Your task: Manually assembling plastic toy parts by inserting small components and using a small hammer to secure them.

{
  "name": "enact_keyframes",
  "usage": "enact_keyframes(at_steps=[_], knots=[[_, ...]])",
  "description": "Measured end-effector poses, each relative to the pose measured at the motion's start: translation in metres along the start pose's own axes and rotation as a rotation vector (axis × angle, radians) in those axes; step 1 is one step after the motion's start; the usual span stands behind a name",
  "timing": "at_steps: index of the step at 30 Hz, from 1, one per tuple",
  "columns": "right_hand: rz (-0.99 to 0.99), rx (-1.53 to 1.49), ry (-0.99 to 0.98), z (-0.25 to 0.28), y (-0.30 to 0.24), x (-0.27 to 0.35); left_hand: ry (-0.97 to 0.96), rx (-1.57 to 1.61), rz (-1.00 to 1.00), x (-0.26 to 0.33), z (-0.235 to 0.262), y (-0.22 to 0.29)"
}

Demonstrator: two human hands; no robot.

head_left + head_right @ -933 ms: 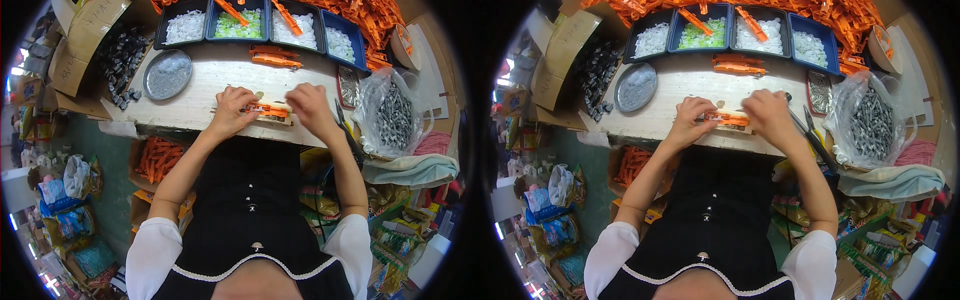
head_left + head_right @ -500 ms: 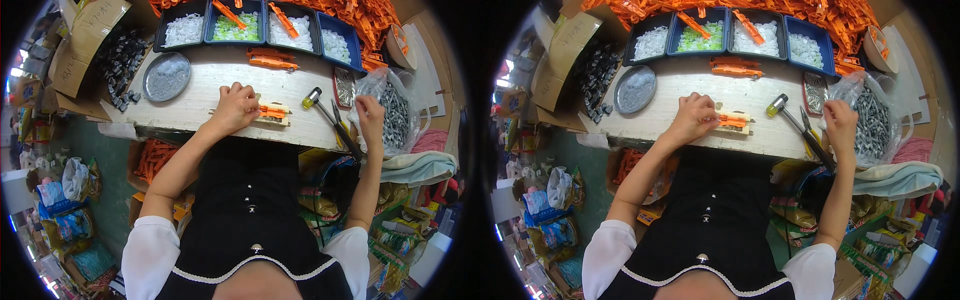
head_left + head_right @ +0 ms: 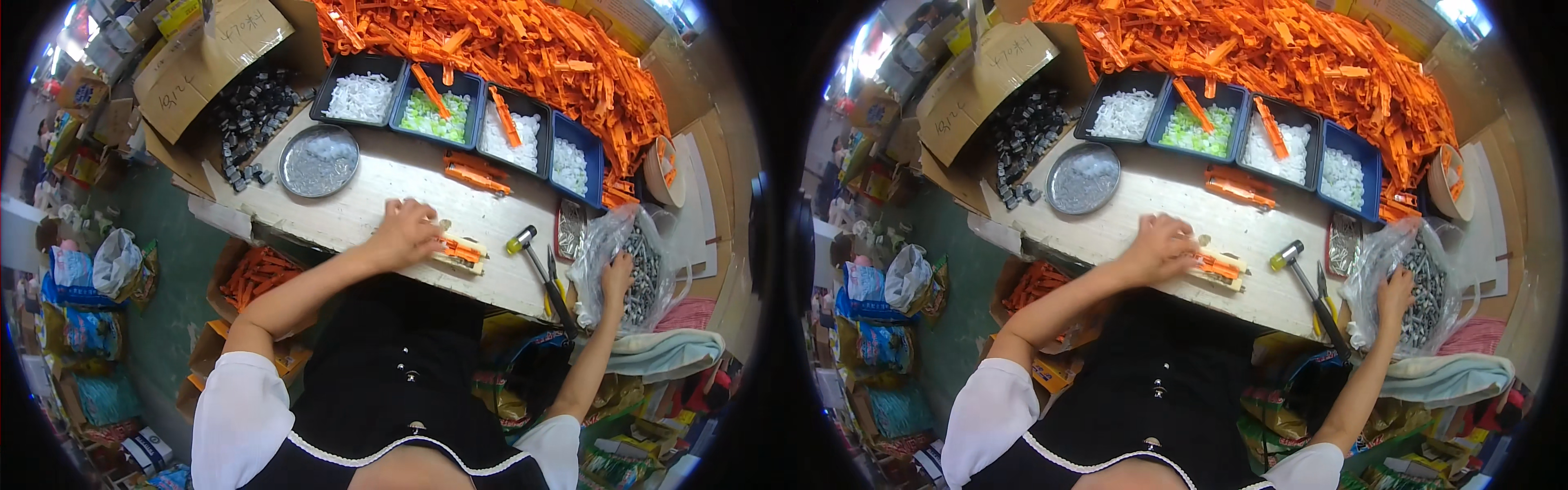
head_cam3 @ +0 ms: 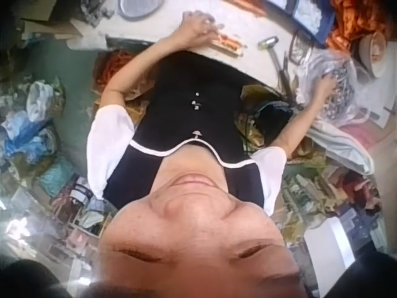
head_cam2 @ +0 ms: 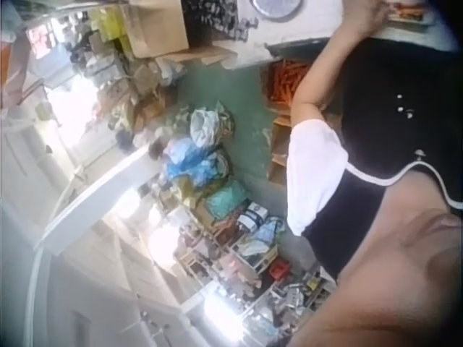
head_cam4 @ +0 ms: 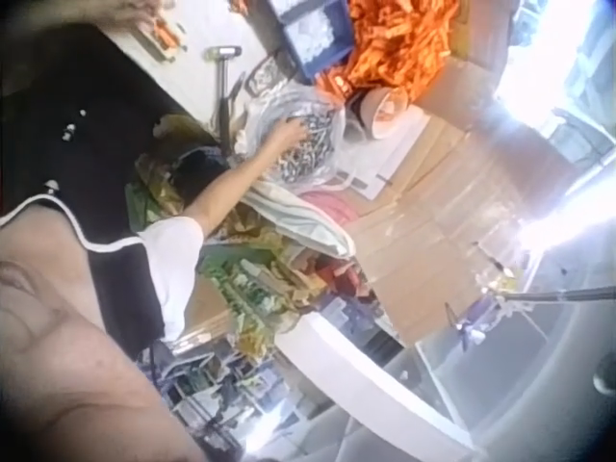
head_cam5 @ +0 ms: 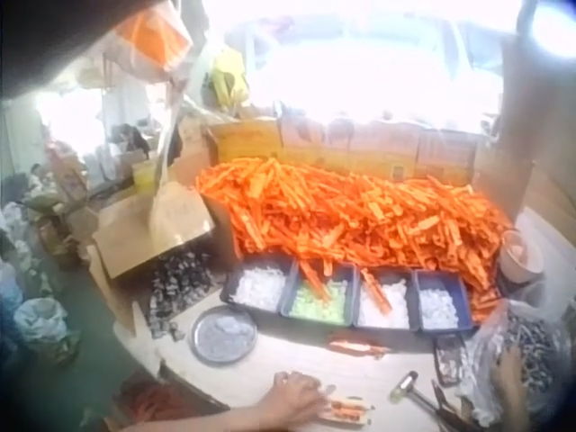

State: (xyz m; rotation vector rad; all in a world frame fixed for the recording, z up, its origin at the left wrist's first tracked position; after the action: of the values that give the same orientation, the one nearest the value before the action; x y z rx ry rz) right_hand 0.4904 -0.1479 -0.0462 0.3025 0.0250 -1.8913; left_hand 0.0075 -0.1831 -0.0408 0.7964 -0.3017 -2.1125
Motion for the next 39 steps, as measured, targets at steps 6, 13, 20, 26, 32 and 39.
enact_keyframes(at_steps=[6, 13, 20, 26, 32, 39], knots=[[0.038, -0.090, -0.016, 0.013, 0.002, -0.003, 0.106, -0.468, 0.470, -0.090, 0.086, -0.144], [-0.035, -0.339, -0.090, 0.010, 0.013, -0.012, -0.124, -0.409, 0.677, -0.124, 0.069, -0.201], [-0.096, -0.285, -0.022, 0.032, 0.019, 0.004, 0.061, -0.127, 0.693, -0.126, 0.087, -0.214], [-0.125, -0.107, -0.014, 0.031, 0.018, 0.006, 0.234, 0.153, 0.684, -0.118, 0.101, -0.230], [-0.113, -0.263, 0.045, 0.031, 0.020, 0.016, 0.366, 0.455, 0.703, -0.109, 0.122, -0.201], [-0.150, -0.227, -0.044, 0.028, 0.020, 0.014, 0.329, 0.559, 0.749, -0.092, 0.126, -0.172]])
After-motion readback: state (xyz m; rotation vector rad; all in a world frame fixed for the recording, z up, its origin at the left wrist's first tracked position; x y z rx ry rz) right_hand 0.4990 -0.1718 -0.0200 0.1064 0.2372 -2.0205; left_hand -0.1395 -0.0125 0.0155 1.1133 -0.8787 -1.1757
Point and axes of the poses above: each hand's wrist, its own x-axis away from the middle knuckle, its own z-axis out of the back of the hand, y = z × x, the point moved 3 cm from there along -x, towards the middle knuckle, and after that the axes turned 3 degrees about y, right-handed, at the moved point
